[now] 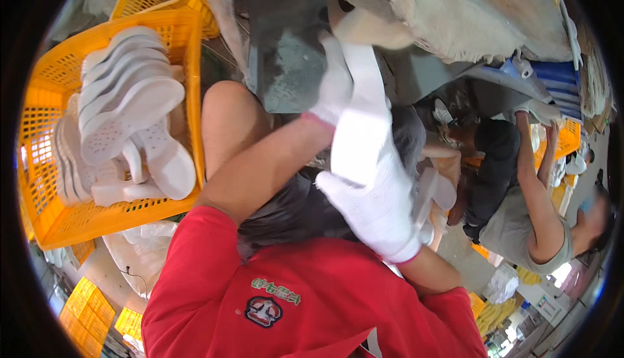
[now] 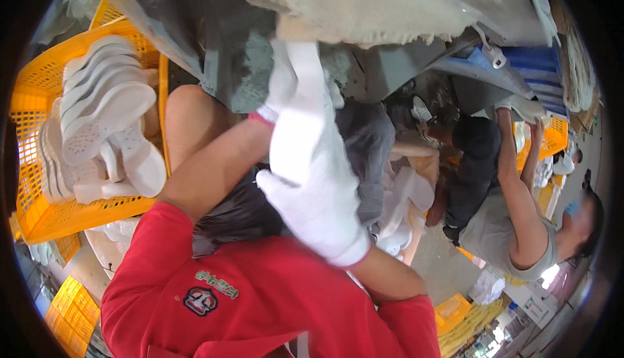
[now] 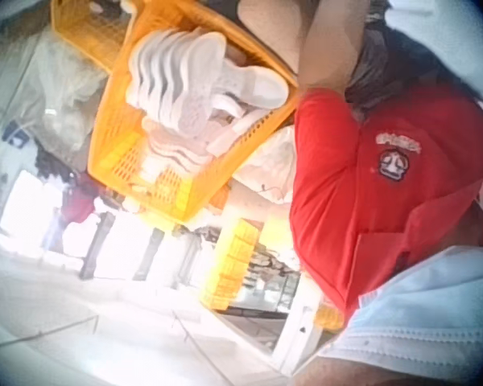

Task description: The person sits on the floor and repeatedly wipes white slipper soles with gloved hands, then places them into a yellow basket. The person continues this cycle of wiping and placing multiple slipper soles throughout the clip.

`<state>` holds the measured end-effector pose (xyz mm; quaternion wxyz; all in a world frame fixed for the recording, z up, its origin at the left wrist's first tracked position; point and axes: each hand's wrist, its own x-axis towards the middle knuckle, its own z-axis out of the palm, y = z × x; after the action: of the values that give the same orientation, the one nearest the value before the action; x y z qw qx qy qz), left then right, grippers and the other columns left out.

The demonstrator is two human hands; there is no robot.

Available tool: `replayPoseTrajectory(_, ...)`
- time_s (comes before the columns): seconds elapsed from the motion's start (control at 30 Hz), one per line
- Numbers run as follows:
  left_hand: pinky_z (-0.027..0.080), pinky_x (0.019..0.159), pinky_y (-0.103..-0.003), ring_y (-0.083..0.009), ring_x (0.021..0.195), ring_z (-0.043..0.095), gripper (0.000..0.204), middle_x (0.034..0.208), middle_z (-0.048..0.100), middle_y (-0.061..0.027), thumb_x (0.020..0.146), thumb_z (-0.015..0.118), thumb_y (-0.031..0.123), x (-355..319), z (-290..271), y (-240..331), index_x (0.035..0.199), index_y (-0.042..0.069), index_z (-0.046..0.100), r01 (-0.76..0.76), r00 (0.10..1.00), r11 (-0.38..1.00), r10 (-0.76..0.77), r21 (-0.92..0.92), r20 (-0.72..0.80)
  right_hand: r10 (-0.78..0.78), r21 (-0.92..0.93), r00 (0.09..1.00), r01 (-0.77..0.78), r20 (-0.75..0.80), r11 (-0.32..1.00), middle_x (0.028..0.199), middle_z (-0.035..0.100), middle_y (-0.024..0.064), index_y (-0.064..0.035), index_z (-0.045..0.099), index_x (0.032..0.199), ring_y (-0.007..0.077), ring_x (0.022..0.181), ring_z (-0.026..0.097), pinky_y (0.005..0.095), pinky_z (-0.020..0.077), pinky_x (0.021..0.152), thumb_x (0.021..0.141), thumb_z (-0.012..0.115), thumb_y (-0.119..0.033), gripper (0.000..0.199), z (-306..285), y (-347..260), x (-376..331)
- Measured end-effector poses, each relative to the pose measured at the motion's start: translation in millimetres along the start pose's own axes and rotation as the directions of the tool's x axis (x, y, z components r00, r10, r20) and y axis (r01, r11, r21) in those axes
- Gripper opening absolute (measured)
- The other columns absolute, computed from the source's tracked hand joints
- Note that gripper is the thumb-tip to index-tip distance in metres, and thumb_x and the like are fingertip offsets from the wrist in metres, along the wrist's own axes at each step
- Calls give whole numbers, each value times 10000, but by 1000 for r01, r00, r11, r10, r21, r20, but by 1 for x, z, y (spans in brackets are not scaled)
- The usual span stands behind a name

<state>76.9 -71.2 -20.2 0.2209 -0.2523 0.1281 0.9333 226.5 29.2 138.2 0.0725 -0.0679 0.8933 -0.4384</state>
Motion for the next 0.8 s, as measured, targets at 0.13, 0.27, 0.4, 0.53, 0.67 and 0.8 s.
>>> replayPoseTrajectory(0.13,592,666,-525,-355,750,701,1029,887,727,-123,881,346,1058,0,11,31,1302,170,651,-202,895,979,181,9,408,-60,-271,996,40,-68,962,1136,800,170,13,671,1349,325,1016,803,425,633,902,771,1007,-309,742,-4,-8,18)
replayPoseTrajectory(0.27,616,849,-471,-358,978,749,746,1090,790,-138,1016,491,762,2,21,82,1387,145,685,-201,818,977,206,-68,537,-250,-411,968,243,39,879,1101,785,194,-59,743,1226,378,977,783,462,628,888,823,934,-389,555,-8,-34,102)
replayPoseTrajectory(0.4,607,914,-481,-391,1114,753,511,1211,785,-165,1038,560,516,-16,2,77,1320,122,723,47,706,997,13,-66,708,-127,-251,991,113,-43,961,1041,781,181,-80,765,1138,376,968,779,465,623,878,835,930,-376,455,-11,-28,97)
replayPoseTrajectory(0.53,600,967,-483,-399,1157,751,572,1214,786,-187,1050,585,525,-29,-9,47,1322,36,701,-547,824,370,394,751,406,-263,-213,954,230,-143,950,1063,788,171,-76,771,1185,372,940,783,433,623,869,821,940,-326,473,-8,-7,84)
replayPoseTrajectory(0.67,614,953,-413,-294,1035,760,535,1140,774,-163,1130,565,520,-24,-2,29,1281,24,697,-541,837,820,547,186,22,-62,-20,998,61,-14,998,1037,815,115,-139,846,1082,289,899,784,359,602,803,908,820,-349,274,-1,-16,112)
replayPoseTrajectory(0.8,594,983,-386,-258,1110,739,295,1149,759,-122,1105,607,300,-16,-5,25,1249,61,705,-638,757,614,610,465,234,-257,-72,966,257,9,964,1059,833,107,-92,829,1190,227,914,796,337,610,863,906,828,-263,332,5,-11,132)
